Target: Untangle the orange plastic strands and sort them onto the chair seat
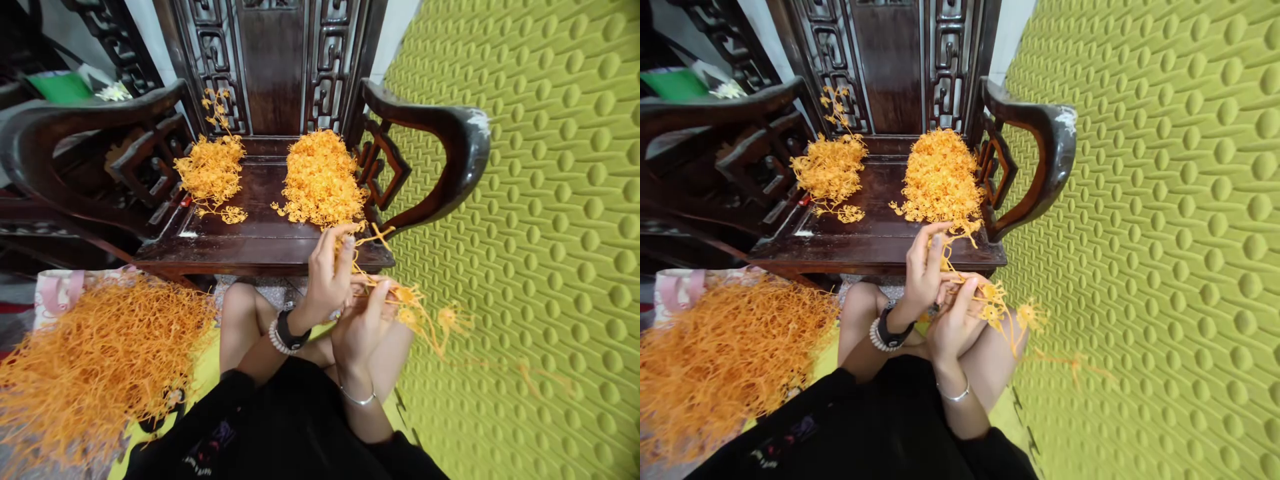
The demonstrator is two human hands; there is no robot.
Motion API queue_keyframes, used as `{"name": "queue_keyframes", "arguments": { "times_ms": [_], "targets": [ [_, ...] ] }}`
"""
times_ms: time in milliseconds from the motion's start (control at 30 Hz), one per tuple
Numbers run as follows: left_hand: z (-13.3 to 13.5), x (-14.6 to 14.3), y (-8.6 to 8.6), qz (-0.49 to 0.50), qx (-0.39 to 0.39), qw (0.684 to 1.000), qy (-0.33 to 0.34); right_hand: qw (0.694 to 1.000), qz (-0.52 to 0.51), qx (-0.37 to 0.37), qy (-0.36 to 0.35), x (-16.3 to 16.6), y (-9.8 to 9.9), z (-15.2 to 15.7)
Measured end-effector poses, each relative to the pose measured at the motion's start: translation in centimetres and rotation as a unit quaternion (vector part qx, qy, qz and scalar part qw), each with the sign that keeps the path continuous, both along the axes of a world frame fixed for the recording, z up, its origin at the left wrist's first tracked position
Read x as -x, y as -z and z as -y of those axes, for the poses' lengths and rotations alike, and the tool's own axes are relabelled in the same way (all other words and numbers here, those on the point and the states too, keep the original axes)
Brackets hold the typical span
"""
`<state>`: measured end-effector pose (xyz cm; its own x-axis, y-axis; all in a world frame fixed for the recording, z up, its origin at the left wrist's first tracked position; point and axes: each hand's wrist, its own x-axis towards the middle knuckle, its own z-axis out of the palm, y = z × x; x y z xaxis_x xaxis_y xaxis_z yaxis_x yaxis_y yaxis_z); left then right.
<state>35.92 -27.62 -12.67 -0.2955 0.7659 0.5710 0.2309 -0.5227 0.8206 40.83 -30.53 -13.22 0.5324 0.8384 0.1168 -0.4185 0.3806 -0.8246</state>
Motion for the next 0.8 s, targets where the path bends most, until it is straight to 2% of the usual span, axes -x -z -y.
{"name": "queue_keyframes", "arguments": {
  "times_ms": [100, 200, 267, 367, 500, 600, 633, 700, 800],
  "targets": [
    [-1.9, 0.6, 1.4, -0.007, -0.002, 0.997, -0.072, 0.999, 0.029, -0.013, -0.038, -0.1, 0.4, 0.7],
    [-3.5, 2.2, 2.1, -0.027, -0.013, 0.993, -0.117, 0.993, 0.079, -0.011, -0.088, -0.1, 1.1, 1.5],
    [-4.4, 3.0, 1.9, -0.017, -0.010, 0.991, -0.130, 0.989, 0.100, -0.007, -0.104, 0.2, 1.5, 1.8],
    [-5.7, 3.4, 0.8, -0.001, -0.006, 0.994, -0.108, 0.989, 0.103, -0.001, -0.107, 0.6, 1.5, 2.0],
    [-7.8, 2.1, -0.9, 0.013, -0.002, 1.000, -0.029, 0.995, 0.056, -0.020, -0.085, 0.4, 0.2, 1.3],
    [-9.4, 0.0, -2.1, 0.081, 0.055, 0.992, 0.076, 0.997, 0.012, -0.032, -0.063, -0.2, -0.8, 0.6],
    [-10.0, -0.8, -2.5, 0.127, 0.091, 0.980, 0.126, 0.998, 0.003, -0.038, -0.053, -0.4, -1.1, 0.3],
    [-11.0, -2.5, -3.3, 0.226, 0.164, 0.934, 0.223, 0.998, -0.006, -0.049, -0.034, -1.0, -1.4, -0.3],
    [-12.3, -4.3, -4.2, 0.312, 0.224, 0.864, 0.327, 0.998, -0.015, -0.059, -0.018, -1.6, -1.8, -1.0]
  ]
}}
